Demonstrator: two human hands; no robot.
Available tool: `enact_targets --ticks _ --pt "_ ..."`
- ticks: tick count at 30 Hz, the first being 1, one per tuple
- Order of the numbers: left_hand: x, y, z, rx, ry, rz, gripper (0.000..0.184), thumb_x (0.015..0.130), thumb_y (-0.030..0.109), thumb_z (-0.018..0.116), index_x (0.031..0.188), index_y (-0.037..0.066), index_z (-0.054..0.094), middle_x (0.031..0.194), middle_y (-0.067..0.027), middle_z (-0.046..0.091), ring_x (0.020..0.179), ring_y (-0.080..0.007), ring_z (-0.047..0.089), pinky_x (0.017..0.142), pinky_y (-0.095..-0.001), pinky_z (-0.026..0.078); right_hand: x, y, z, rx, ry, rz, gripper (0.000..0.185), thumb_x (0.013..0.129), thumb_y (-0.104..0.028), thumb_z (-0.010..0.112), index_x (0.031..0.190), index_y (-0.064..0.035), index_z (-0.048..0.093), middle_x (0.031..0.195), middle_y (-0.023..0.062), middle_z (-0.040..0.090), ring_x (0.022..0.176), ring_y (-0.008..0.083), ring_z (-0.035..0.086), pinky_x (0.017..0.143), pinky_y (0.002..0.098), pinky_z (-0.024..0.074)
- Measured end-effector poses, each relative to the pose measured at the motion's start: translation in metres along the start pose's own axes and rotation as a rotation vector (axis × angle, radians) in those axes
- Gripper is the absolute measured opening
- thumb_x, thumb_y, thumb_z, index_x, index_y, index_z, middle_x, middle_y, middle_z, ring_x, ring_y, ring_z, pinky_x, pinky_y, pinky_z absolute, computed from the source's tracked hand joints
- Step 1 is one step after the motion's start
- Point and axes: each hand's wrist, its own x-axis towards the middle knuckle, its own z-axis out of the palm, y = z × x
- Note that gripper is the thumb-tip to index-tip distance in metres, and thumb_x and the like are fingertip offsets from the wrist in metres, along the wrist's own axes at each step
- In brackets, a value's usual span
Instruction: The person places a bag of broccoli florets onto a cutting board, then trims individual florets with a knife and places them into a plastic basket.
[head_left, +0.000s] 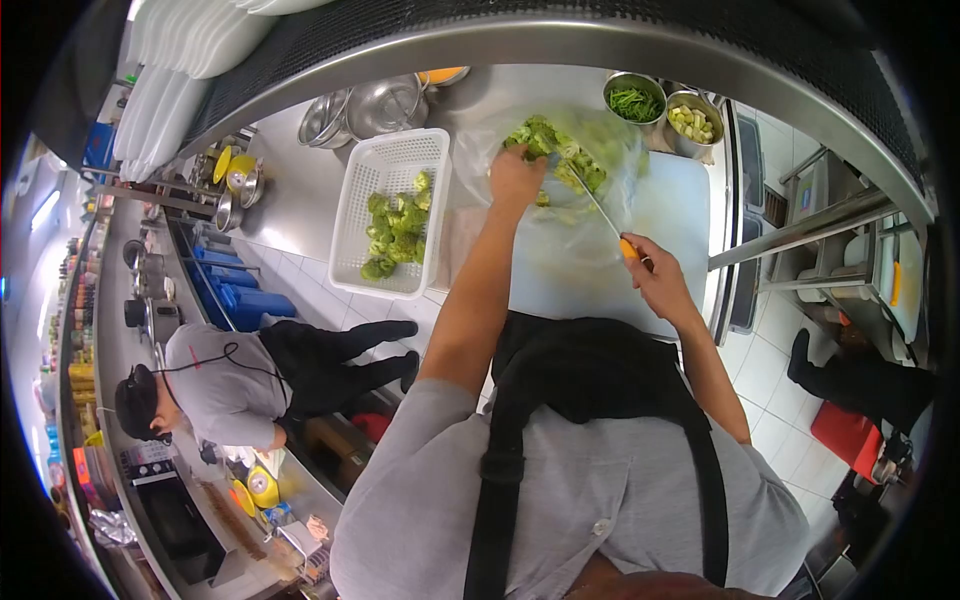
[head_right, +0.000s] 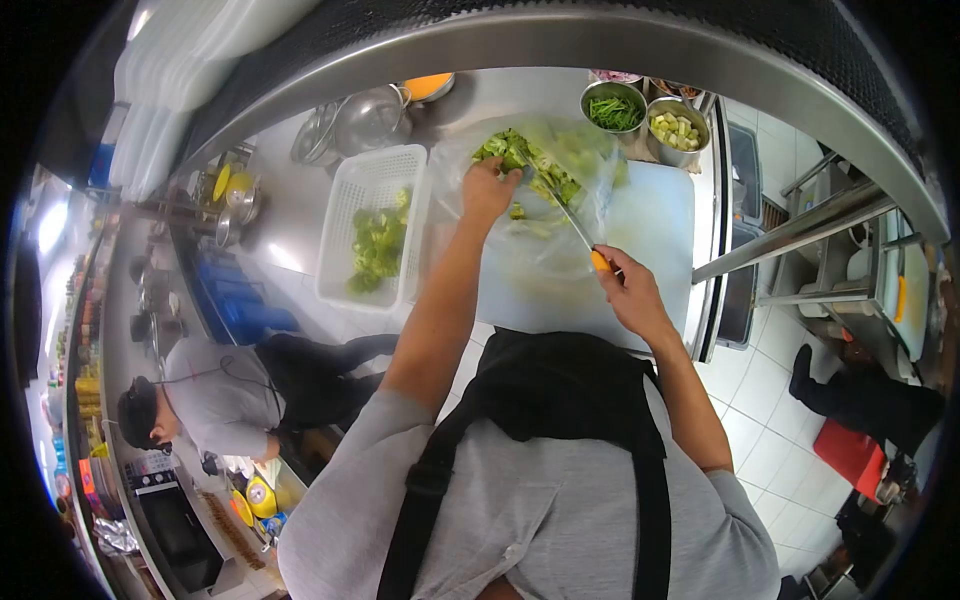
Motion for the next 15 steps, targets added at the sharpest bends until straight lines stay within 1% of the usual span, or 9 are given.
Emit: enact_targets --ticks 2,5,8,11,12,15 --pt "-0.003 0.006 0.012 0.09 0.131 0.126 0.044 0.08 0.028 0.082 0.114 0.003 0.072 0.104 -0.0222 0.073 0.097 -0.0387 0.07 0.088 -0.0458 0.055 -0.002 -0.004 0.0 0.012 0.0 0.023 0.042 0.098 -0.009 0.061 0.14 -0.0047 0.06 0.093 0.0084 0.066 0.066 0.0131 0.059 0.065 0.0294 0.0503" --pt "0.0 -0.016 0.025 -0.023 0.129 0.112 0.046 0.077 0.027 0.083 0.113 0.002 0.069 0.102 -0.0208 0.073 0.089 -0.0346 0.071 0.082 -0.0431 0.057 -0.008 -0.013 -0.006 0.01 -0.013 0.053 0.042 0.098 -0.008 0.061 0.14 -0.0046 0.06 0.093 0.008 0.065 0.066 0.0132 0.059 0.064 0.0293 0.0502" --pt "-0.003 -0.031 0.016 -0.225 -0.009 -0.037 0.038 0.08 0.017 0.079 0.112 0.001 0.065 0.1 -0.0157 0.071 0.084 -0.0251 0.07 0.073 -0.0368 0.058 -0.011 -0.005 -0.008 0.053 0.003 -0.008 0.04 0.099 -0.008 0.061 0.139 -0.0035 0.061 0.09 0.0065 0.064 0.066 0.0122 0.058 0.064 0.0286 0.0497" --pt "-0.017 -0.039 0.007 -0.837 -0.057 -0.2 0.029 0.085 0.007 0.073 0.112 0.0 0.063 0.098 -0.0089 0.068 0.084 -0.0168 0.067 0.069 -0.0295 0.058 -0.013 -0.005 -0.009 0.09 -0.009 0.007 0.037 0.1 -0.009 0.06 0.136 -0.0023 0.062 0.088 0.0042 0.063 0.066 0.0102 0.055 0.063 0.0272 0.0481" --pt "-0.027 -0.024 -0.006 -0.904 -0.098 -0.247 0.02 0.092 0.003 0.066 0.111 0.003 0.063 0.104 -0.0048 0.066 0.087 -0.017 0.068 0.079 -0.0318 0.059 -0.014 -0.007 -0.008 0.129 -0.011 0.025 0.036 0.101 -0.009 0.06 0.135 -0.0021 0.063 0.087 0.0034 0.063 0.065 0.0096 0.054 0.062 0.0267 0.0474" --pt "-0.04 -0.018 -0.014 -1.061 -0.109 -0.257 0.019 0.094 0.004 0.065 0.112 0.004 0.061 0.104 -0.0056 0.066 0.086 -0.0179 0.068 0.079 -0.0319 0.059 -0.012 -0.014 -0.006 0.194 -0.032 0.05 0.033 0.102 -0.01 0.059 0.134 -0.0021 0.065 0.085 0.0013 0.062 0.065 0.0081 0.051 0.061 0.0258 0.0456"
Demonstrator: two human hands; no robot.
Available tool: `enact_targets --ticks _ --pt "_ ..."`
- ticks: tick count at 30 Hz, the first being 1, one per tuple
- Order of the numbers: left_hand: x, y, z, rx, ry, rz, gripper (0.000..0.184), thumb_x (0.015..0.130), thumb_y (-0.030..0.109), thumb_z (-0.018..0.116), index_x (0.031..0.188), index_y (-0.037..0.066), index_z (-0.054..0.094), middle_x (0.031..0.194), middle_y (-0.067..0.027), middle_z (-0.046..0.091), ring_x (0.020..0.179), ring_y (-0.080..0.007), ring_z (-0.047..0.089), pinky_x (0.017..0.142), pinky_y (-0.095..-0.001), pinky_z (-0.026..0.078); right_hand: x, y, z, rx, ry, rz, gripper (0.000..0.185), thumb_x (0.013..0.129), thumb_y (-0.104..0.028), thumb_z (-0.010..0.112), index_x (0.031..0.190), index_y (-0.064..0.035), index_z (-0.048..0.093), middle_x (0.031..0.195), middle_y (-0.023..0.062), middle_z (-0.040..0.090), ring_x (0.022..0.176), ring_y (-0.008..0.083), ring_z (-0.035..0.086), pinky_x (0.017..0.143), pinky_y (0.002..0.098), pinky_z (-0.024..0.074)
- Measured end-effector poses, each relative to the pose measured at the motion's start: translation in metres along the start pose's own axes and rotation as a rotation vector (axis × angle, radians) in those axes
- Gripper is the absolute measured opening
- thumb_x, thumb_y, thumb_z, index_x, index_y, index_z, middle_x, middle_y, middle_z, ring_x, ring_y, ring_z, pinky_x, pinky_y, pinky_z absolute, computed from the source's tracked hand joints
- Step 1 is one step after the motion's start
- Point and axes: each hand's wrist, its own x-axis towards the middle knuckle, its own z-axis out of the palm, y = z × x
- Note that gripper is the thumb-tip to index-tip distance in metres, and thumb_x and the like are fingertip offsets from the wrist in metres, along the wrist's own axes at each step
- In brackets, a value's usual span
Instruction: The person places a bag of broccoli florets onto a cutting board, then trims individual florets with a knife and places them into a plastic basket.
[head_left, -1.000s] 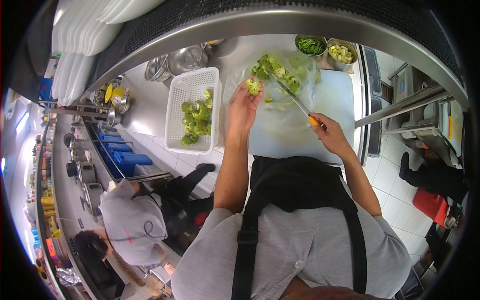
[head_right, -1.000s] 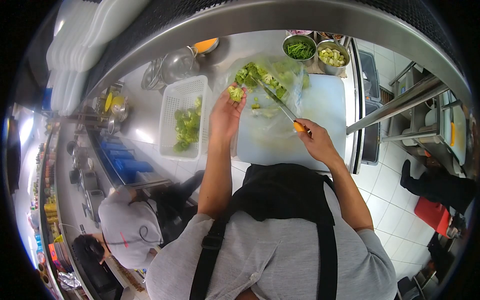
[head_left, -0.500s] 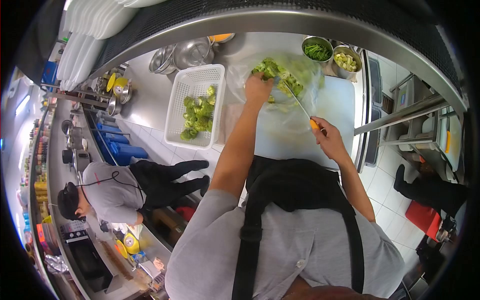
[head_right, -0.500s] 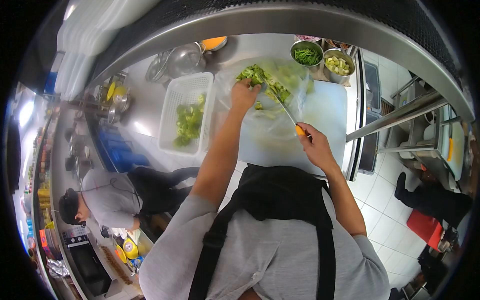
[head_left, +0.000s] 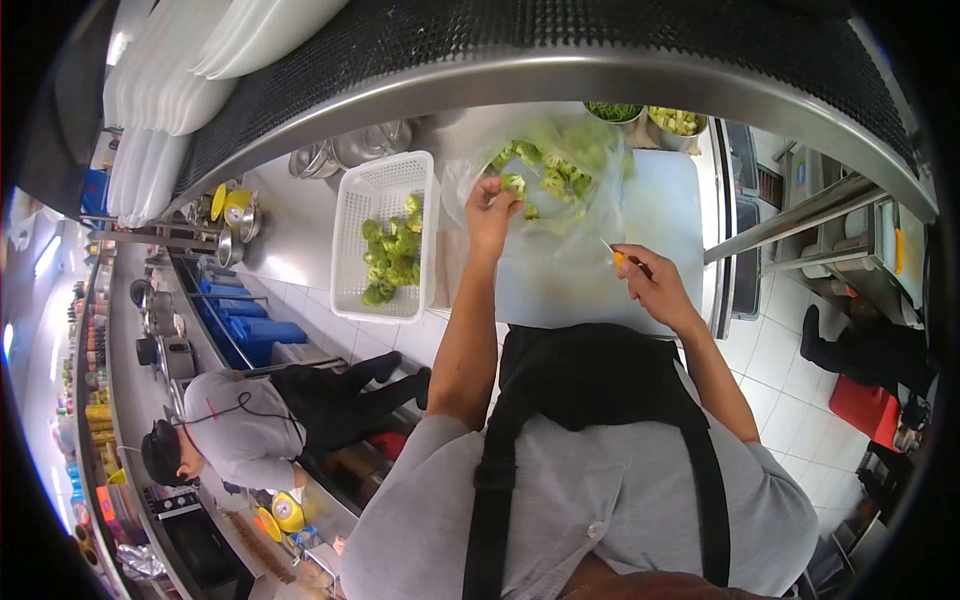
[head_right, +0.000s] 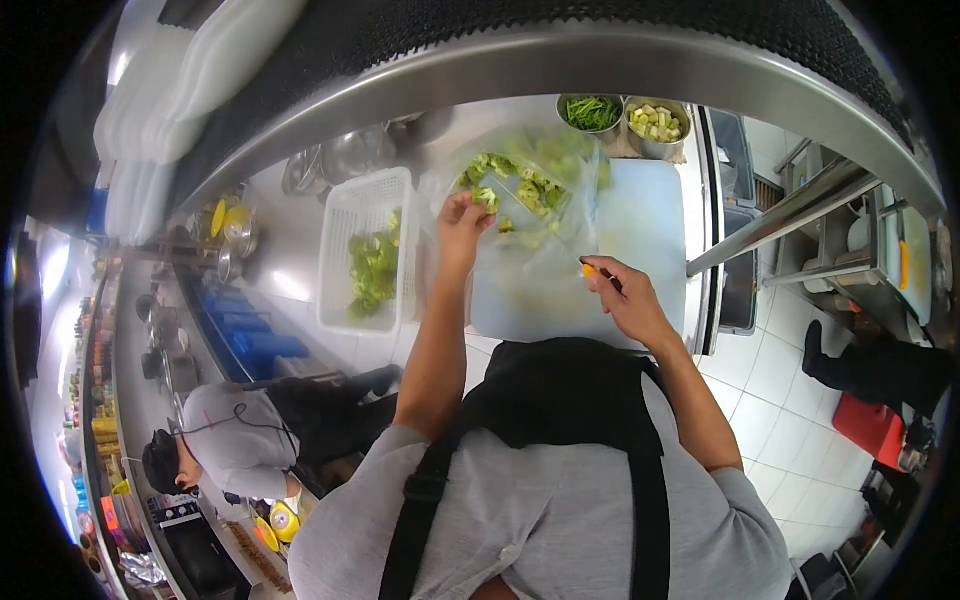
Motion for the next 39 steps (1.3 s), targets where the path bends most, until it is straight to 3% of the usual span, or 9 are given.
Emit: enact_targets --ticks 8,15,20,32,39 --pt "-0.016 0.017 0.004 -0.354 0.005 -0.181 0.013 0.101 0.013 0.063 0.112 0.007 0.059 0.097 -0.0062 0.065 0.081 -0.0208 0.069 0.071 -0.029 0.056 0.003 0.005 0.003 -0.046 -0.02 -0.092 0.027 0.102 -0.011 0.063 0.128 -0.0038 0.069 0.08 -0.0011 0.059 0.064 0.0066 0.047 0.06 0.0245 0.0431" --pt "-0.016 0.023 0.003 -0.493 -0.004 -0.245 0.013 0.104 0.012 0.058 0.115 0.006 0.06 0.09 -0.0054 0.065 0.072 -0.0164 0.066 0.065 -0.0257 0.055 -0.001 0.002 -0.001 -0.096 -0.018 -0.125 0.026 0.1 -0.012 0.067 0.125 -0.0049 0.072 0.098 0.0028 0.073 0.074 0.0065 0.053 0.068 0.0239 0.0463" --pt "-0.017 0.03 0.006 -0.506 -0.044 -0.232 0.014 0.103 0.011 0.057 0.114 0.004 0.061 0.094 -0.0075 0.068 0.071 -0.0151 0.065 0.064 -0.0259 0.055 -0.001 0.011 -0.002 -0.108 -0.005 -0.194 0.027 0.1 -0.01 0.068 0.126 -0.0049 0.072 0.11 0.0064 0.076 0.08 0.0075 0.059 0.072 0.0242 0.0481" --pt "-0.017 0.028 0.005 -0.406 0.015 -0.242 0.009 0.098 0.006 0.059 0.107 0.005 0.059 0.09 -0.0072 0.067 0.069 -0.0155 0.065 0.063 -0.0265 0.055 0.0 0.015 -0.001 -0.135 0.018 -0.23 0.027 0.099 -0.008 0.068 0.126 -0.0046 0.071 0.112 0.0066 0.075 0.084 0.0084 0.062 0.072 0.0238 0.0489" --pt "-0.034 0.019 0.009 -0.266 0.04 -0.231 0.008 0.098 0.005 0.061 0.106 0.006 0.06 0.092 -0.0057 0.068 0.072 -0.0145 0.065 0.067 -0.0286 0.055 0.012 0.016 0.008 -0.216 0.024 -0.176 0.028 0.101 -0.017 0.066 0.126 -0.0059 0.071 0.109 0.0104 0.075 0.08 0.0147 0.063 0.072 0.0291 0.0508"
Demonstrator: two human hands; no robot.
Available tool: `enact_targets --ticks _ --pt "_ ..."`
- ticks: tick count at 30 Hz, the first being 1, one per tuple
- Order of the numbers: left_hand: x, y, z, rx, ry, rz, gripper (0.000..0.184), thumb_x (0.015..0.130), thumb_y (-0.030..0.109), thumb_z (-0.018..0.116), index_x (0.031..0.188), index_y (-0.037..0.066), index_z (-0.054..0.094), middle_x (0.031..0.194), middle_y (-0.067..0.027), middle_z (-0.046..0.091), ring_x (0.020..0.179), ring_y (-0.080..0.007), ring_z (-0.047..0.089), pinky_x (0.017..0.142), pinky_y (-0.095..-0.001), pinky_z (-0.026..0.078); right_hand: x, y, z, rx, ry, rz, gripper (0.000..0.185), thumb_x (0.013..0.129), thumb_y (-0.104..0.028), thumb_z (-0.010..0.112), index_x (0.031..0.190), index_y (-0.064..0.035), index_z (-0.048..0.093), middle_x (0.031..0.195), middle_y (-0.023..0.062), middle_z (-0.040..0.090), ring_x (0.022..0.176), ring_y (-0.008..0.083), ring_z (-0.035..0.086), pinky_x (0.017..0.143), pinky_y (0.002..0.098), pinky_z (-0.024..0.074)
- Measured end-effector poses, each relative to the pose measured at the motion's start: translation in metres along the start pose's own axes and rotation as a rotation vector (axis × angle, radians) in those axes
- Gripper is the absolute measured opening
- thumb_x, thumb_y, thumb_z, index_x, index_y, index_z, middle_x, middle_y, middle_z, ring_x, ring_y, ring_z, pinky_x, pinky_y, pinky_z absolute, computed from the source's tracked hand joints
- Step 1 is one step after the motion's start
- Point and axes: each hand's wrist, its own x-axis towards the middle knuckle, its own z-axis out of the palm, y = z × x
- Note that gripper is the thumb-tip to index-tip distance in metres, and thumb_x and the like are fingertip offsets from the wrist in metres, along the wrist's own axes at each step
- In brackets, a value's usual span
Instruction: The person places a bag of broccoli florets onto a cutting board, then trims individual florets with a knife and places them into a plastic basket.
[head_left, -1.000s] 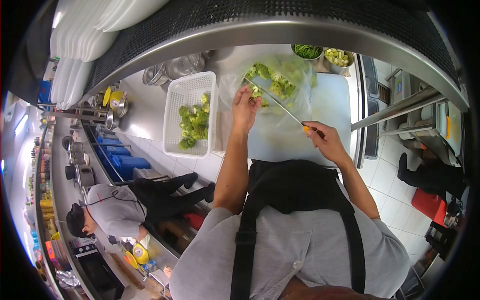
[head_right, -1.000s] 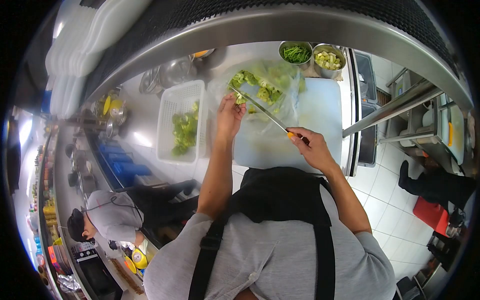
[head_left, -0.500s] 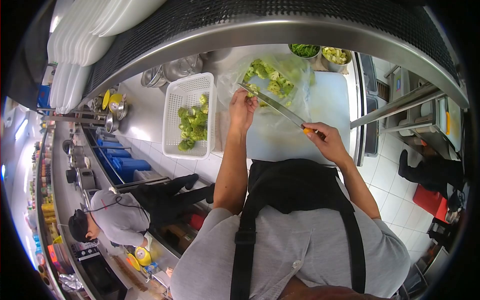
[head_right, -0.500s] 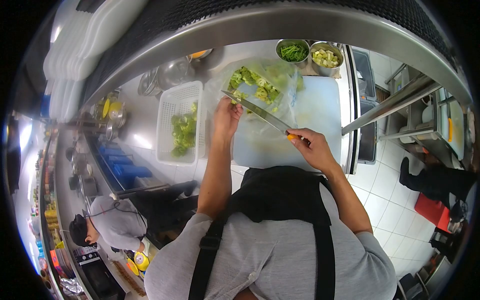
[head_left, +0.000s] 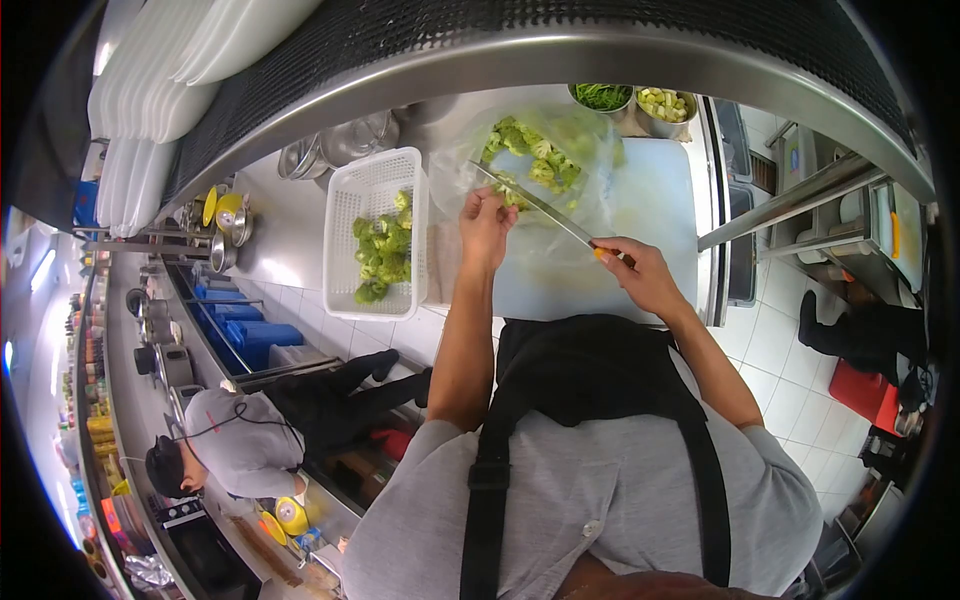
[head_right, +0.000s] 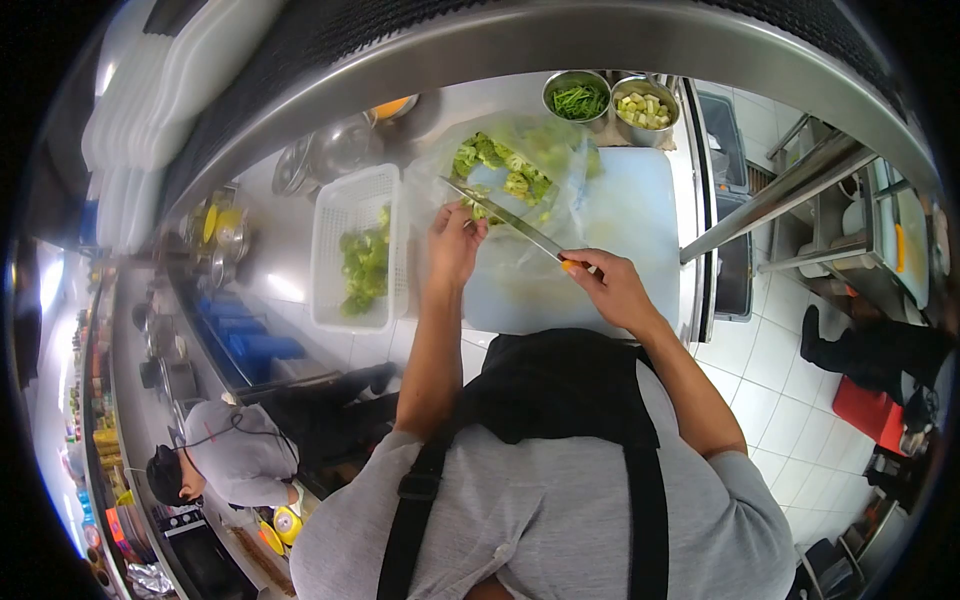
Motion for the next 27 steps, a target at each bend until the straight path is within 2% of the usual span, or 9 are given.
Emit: enact_targets --ticks 5,12,16,19,21,23,24,26,27 --pt "-0.036 0.008 0.009 0.028 -0.117 0.013 0.02 0.099 0.004 0.057 0.118 0.002 0.062 0.104 -0.0096 0.069 0.084 -0.0172 0.068 0.076 -0.0304 0.057 0.007 0.0 0.002 -0.077 0.005 0.102 0.028 0.102 -0.02 0.065 0.126 -0.0062 0.071 0.104 0.0117 0.076 0.075 0.0165 0.06 0.07 0.0305 0.0499" --pt "-0.061 0.042 -0.012 -0.111 -0.133 0.117 0.028 0.099 0.005 0.052 0.126 0.0 0.06 0.115 -0.0118 0.068 0.098 -0.0194 0.067 0.083 -0.0326 0.057 0.005 0.008 0.004 0.055 0.014 0.143 0.03 0.103 -0.02 0.063 0.128 -0.0062 0.07 0.088 0.0051 0.068 0.062 0.009 0.053 0.058 0.026 0.0456" --pt "-0.056 0.064 -0.071 -0.079 0.095 0.212 0.03 0.099 0.005 0.053 0.128 0.0 0.058 0.113 -0.0123 0.068 0.09 -0.0194 0.066 0.077 -0.0313 0.056 0.002 0.009 0.0 0.092 -0.005 0.156 0.031 0.104 -0.019 0.062 0.131 -0.0046 0.068 0.088 0.0033 0.065 0.06 0.007 0.051 0.055 0.0238 0.0441" --pt "-0.044 0.079 -0.124 0.036 0.38 0.3 0.04 0.099 0.008 0.058 0.138 -0.002 0.055 0.112 -0.0146 0.067 0.083 -0.0222 0.067 0.073 -0.0319 0.057 0.004 0.016 0.001 0.132 -0.016 0.164 0.032 0.104 -0.018 0.061 0.131 -0.0028 0.067 0.09 0.0032 0.065 0.059 0.0062 0.051 0.055 0.023 0.0435" --pt "-0.045 0.093 -0.131 0.462 0.656 0.391 0.043 0.1 0.014 0.061 0.139 -0.005 0.055 0.117 -0.0166 0.067 0.09 -0.0226 0.069 0.077 -0.0314 0.058 0.002 0.015 -0.002 0.138 -0.007 0.163 0.032 0.104 -0.017 0.06 0.132 -0.0034 0.067 0.09 0.0034 0.065 0.059 0.0061 0.051 0.055 0.0229 0.0432" --pt "-0.037 0.096 -0.121 0.926 0.908 0.599 0.042 0.1 0.018 0.063 0.135 -0.006 0.058 0.122 -0.0177 0.066 0.096 -0.0221 0.07 0.08 -0.0307 0.059 0.001 0.011 -0.003 0.137 0.002 0.163 0.032 0.104 -0.017 0.061 0.132 -0.0032 0.067 0.091 0.0036 0.065 0.059 0.0058 0.051 0.055 0.0227 0.0429" --pt "-0.032 0.097 -0.111 0.712 0.687 0.557 0.036 0.1 0.016 0.062 0.128 -0.006 0.063 0.12 -0.0168 0.069 0.098 -0.0221 0.071 0.085 -0.0322 0.058 0.001 0.01 -0.003 0.135 0.003 0.162 0.032 0.103 -0.017 0.061 0.132 -0.0032 0.067 0.091 0.0037 0.065 0.059 0.0056 0.05 0.054 0.0226 0.0428" --pt "-0.035 0.087 -0.065 0.694 0.15 0.548 0.031 0.098 0.011 0.061 0.124 -0.005 0.066 0.115 -0.0141 0.072 0.096 -0.022 0.071 0.087 -0.0329 0.058 0.001 0.007 0.0 0.152 0.03 0.168 0.033 0.104 -0.018 0.06 0.133 -0.003 0.066 0.091 0.0041 0.065 0.058 0.0058 0.051 0.054 0.0227 0.0426" --pt "-0.034 0.08 -0.035 0.69 -0.077 0.422 0.029 0.097 0.009 0.061 0.121 -0.004 0.068 0.111 -0.0144 0.073 0.095 -0.0224 0.072 0.087 -0.0335 0.058 0.004 0.009 0.002 0.158 0.023 0.162 0.033 0.104 -0.019 0.06 0.133 -0.0029 0.066 0.091 0.0043 0.065 0.058 0.0058 0.051 0.054 0.0227 0.0426"
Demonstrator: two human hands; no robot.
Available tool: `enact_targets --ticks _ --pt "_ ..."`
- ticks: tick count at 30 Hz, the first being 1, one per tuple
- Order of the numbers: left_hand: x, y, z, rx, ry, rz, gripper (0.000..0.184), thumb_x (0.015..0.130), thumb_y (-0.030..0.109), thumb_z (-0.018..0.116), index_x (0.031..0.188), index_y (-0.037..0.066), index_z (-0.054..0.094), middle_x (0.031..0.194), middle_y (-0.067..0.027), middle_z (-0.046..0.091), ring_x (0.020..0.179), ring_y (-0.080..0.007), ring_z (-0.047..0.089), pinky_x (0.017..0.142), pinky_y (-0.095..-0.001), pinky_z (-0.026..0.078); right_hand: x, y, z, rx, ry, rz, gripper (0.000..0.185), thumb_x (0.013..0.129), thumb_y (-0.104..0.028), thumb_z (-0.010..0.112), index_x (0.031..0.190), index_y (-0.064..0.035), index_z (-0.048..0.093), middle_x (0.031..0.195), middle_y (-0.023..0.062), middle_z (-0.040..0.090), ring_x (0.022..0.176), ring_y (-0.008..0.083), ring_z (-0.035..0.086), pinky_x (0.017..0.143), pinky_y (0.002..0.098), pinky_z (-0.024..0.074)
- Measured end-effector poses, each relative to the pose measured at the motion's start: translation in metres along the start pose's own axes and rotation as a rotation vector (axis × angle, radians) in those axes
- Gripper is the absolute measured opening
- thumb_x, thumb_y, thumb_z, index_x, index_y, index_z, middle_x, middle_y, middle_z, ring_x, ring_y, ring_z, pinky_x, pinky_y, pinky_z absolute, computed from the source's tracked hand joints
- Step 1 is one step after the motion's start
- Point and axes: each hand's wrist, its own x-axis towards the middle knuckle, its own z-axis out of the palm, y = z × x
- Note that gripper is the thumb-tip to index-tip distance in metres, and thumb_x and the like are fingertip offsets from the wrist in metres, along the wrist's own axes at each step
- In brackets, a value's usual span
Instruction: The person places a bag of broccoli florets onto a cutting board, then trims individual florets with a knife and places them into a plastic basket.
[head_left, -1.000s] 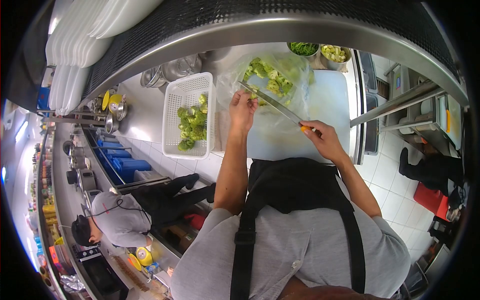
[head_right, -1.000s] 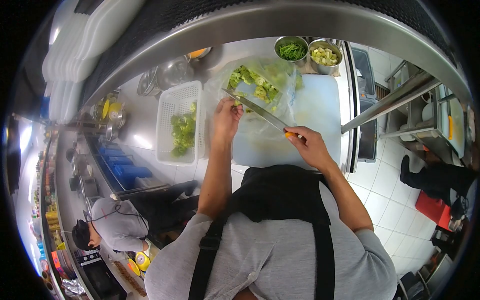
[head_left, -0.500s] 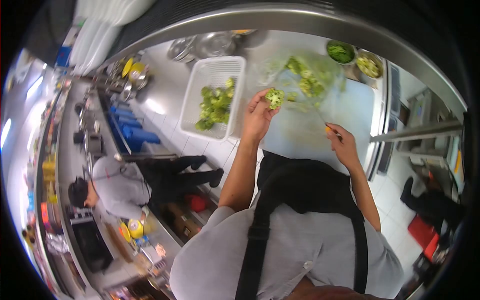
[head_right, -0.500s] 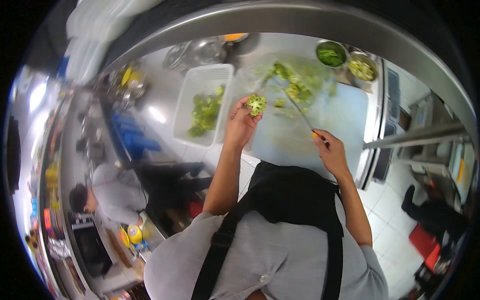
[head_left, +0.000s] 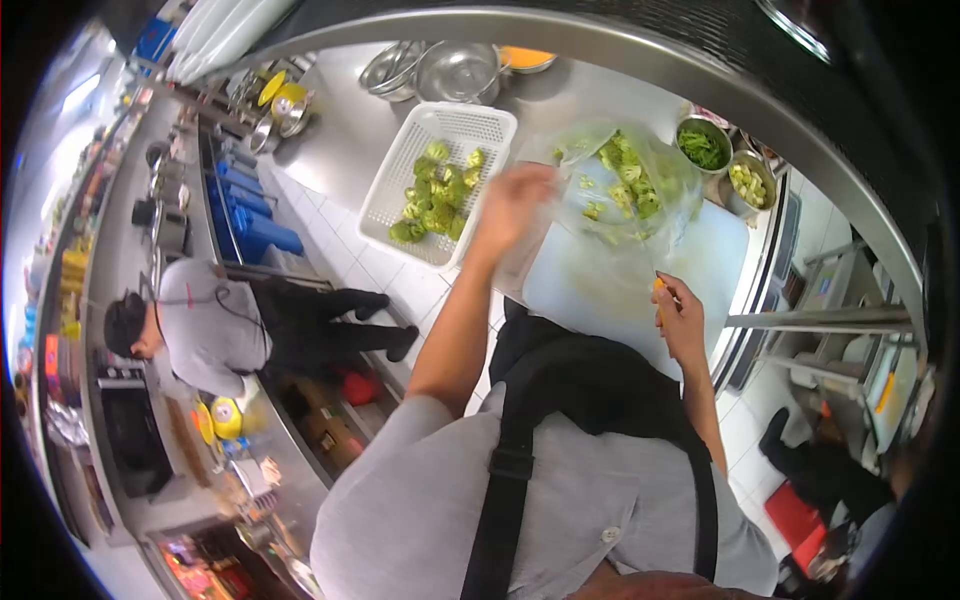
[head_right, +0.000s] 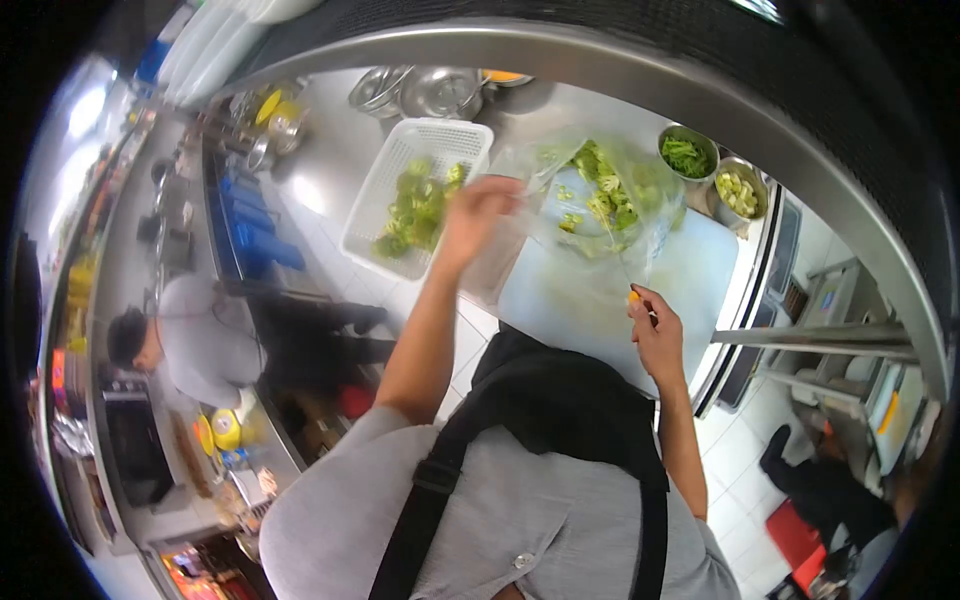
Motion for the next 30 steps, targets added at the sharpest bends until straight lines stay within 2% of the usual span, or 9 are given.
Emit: enact_targets --ticks 1,3,6,9,15,18,24,27,30 --pt "0.009 0.006 0.025 -0.061 -0.237 -0.038 0.027 0.095 0.008 0.06 0.118 -0.003 0.069 0.108 -0.0147 0.074 0.095 -0.0228 0.072 0.088 -0.0341 0.058 0.004 0.006 0.001 -0.015 -0.006 0.015 0.036 0.105 -0.021 0.059 0.135 -0.0028 0.063 0.092 0.0051 0.066 0.058 0.0063 0.053 0.05 0.0226 0.0424" --pt "0.035 -0.011 0.051 0.318 -0.435 0.106 0.026 0.093 0.009 0.062 0.116 -0.001 0.071 0.108 -0.0196 0.073 0.095 -0.0313 0.072 0.091 -0.0392 0.057 0.005 0.007 0.005 0.023 -0.016 0.039 0.036 0.106 -0.022 0.058 0.136 -0.0028 0.062 0.093 0.0054 0.066 0.058 0.0067 0.054 0.048 0.0224 0.0424" --pt "0.091 -0.085 0.056 0.763 0.229 0.327 0.021 0.091 0.01 0.062 0.106 -0.001 0.073 0.111 -0.0261 0.07 0.101 -0.0426 0.068 0.093 -0.0467 0.055 0.005 0.0 0.005 0.025 -0.014 0.026 0.037 0.107 -0.021 0.056 0.137 -0.0006 0.059 0.094 0.0063 0.065 0.058 0.0072 0.054 0.046 0.0222 0.0427" --pt "0.122 -0.1 0.051 0.737 0.229 -0.012 0.028 0.086 0.013 0.067 0.112 0.003 0.072 0.108 -0.0257 0.069 0.108 -0.0442 0.064 0.1 -0.0496 0.05 -0.001 -0.009 0.005 0.042 -0.024 0.011 0.037 0.107 -0.018 0.053 0.138 0.0032 0.057 0.093 0.0076 0.064 0.059 0.0083 0.055 0.047 0.0225 0.0437" --pt "0.116 -0.078 0.072 0.968 0.224 0.032 0.042 0.081 0.023 0.077 0.12 0.009 0.07 0.125 -0.0214 0.064 0.123 -0.0404 0.056 0.104 -0.0511 0.047 -0.001 -0.007 0.006 0.064 -0.021 0.03 0.035 0.107 -0.021 0.056 0.136 -0.0027 0.061 0.093 0.0057 0.066 0.057 0.0065 0.054 0.048 0.0227 0.0428" --pt "0.113 -0.07 0.074 0.985 0.14 -0.012 0.044 0.079 0.027 0.079 0.12 0.012 0.071 0.135 -0.0182 0.06 0.128 -0.04 0.053 0.105 -0.0518 0.046 -0.001 -0.005 0.002 0.052 -0.024 0.029 0.036 0.107 -0.021 0.056 0.137 -0.0036 0.061 0.093 0.0057 0.065 0.057 0.0064 0.054 0.048 0.0228 0.0425" --pt "0.114 -0.092 0.073 0.756 0.094 -0.035 0.036 0.08 0.025 0.077 0.112 0.01 0.071 0.103 -0.0177 0.072 0.105 -0.0375 0.066 0.094 -0.0522 0.053 -0.003 -0.004 -0.001 0.041 -0.009 0.041 0.035 0.107 -0.019 0.055 0.138 -0.0045 0.06 0.093 0.0059 0.066 0.059 0.0064 0.054 0.049 0.0226 0.0426" --pt "0.098 -0.097 0.069 0.767 0.271 0.178 0.028 0.08 0.021 0.076 0.103 0.006 0.069 0.092 -0.0179 0.074 0.091 -0.033 0.071 0.084 -0.0461 0.057 -0.002 -0.003 0.0 0.052 -0.024 0.035 0.034 0.106 -0.018 0.055 0.138 -0.0046 0.061 0.092 0.0058 0.066 0.059 0.0065 0.054 0.05 0.0231 0.043" --pt "0.081 -0.098 0.072 0.249 0.306 0.052 0.021 0.086 0.014 0.071 0.104 0.004 0.065 0.098 -0.0152 0.074 0.087 -0.0258 0.072 0.08 -0.0374 0.058 -0.001 0.001 -0.005 0.061 -0.024 0.011 0.033 0.106 -0.017 0.056 0.136 -0.0042 0.062 0.09 0.0051 0.066 0.06 0.0065 0.054 0.052 0.0237 0.0436"
